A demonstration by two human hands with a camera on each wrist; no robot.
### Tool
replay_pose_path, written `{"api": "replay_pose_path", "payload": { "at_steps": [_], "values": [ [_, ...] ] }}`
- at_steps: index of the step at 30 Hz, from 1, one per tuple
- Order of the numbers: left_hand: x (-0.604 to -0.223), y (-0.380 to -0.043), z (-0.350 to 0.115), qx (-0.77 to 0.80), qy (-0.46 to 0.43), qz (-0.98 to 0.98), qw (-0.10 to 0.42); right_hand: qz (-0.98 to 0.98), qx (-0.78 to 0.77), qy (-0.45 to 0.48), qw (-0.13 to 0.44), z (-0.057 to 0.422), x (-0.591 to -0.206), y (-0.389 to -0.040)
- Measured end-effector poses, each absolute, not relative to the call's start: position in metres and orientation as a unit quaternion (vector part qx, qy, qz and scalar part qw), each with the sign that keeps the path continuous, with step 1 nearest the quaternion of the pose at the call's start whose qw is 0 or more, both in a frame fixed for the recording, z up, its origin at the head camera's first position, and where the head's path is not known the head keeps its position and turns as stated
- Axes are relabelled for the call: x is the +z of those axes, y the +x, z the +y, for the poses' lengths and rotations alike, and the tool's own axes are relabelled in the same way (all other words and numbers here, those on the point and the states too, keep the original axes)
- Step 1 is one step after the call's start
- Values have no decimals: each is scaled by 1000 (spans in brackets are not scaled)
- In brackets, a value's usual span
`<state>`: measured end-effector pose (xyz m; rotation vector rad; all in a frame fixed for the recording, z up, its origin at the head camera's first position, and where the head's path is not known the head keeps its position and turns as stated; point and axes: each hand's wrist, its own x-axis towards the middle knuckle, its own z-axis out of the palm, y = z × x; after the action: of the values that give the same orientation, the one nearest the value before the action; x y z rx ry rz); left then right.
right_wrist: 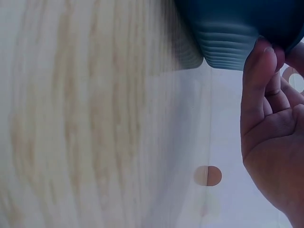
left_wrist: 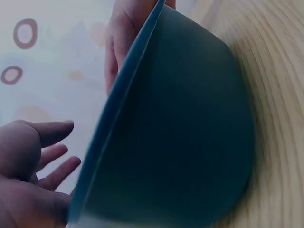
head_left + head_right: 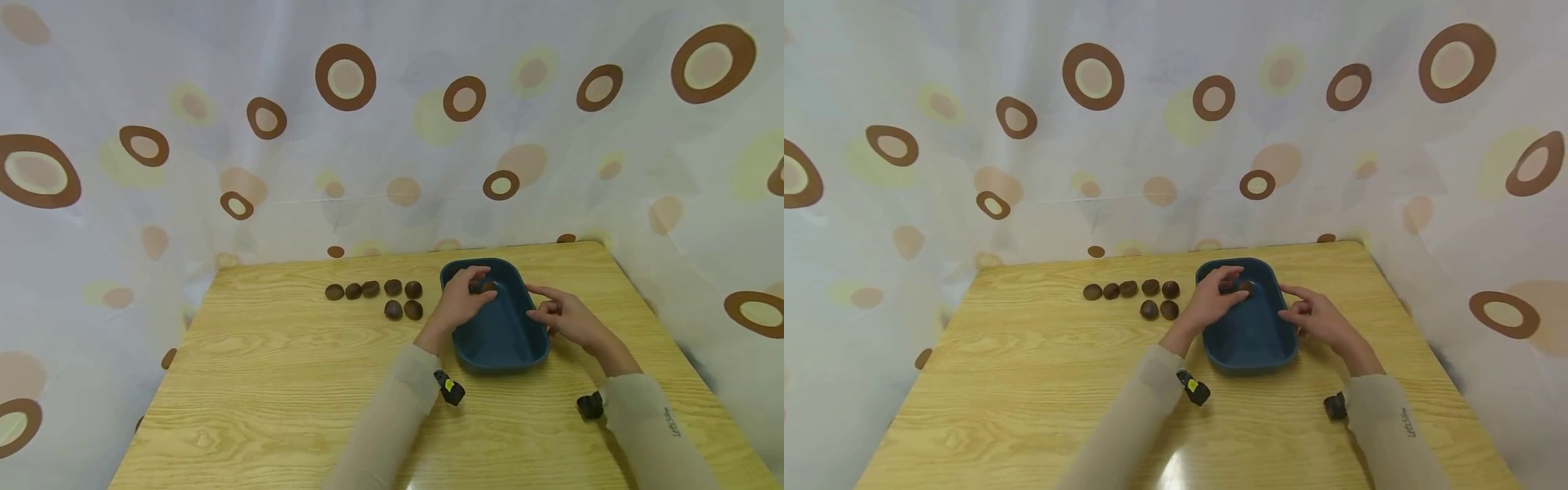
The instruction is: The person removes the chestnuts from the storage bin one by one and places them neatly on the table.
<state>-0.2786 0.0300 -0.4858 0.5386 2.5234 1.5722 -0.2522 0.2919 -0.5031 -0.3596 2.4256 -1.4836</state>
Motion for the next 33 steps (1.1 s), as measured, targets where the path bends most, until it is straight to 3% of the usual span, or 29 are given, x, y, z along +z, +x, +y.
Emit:
{"api": "replay_pose_path", "payload": {
  "at_steps": [10, 22, 33],
  "values": [
    [-488, -281, 46, 455, 115, 881, 63, 830, -528, -119, 138, 294, -506, -250],
    [-495, -288, 52, 347, 197, 913, 78, 828, -530, -120, 138, 294, -507, -250],
    [-505, -286, 62, 259, 193, 943, 83, 829, -529, -119, 139, 293, -508, -250]
  ]
}}
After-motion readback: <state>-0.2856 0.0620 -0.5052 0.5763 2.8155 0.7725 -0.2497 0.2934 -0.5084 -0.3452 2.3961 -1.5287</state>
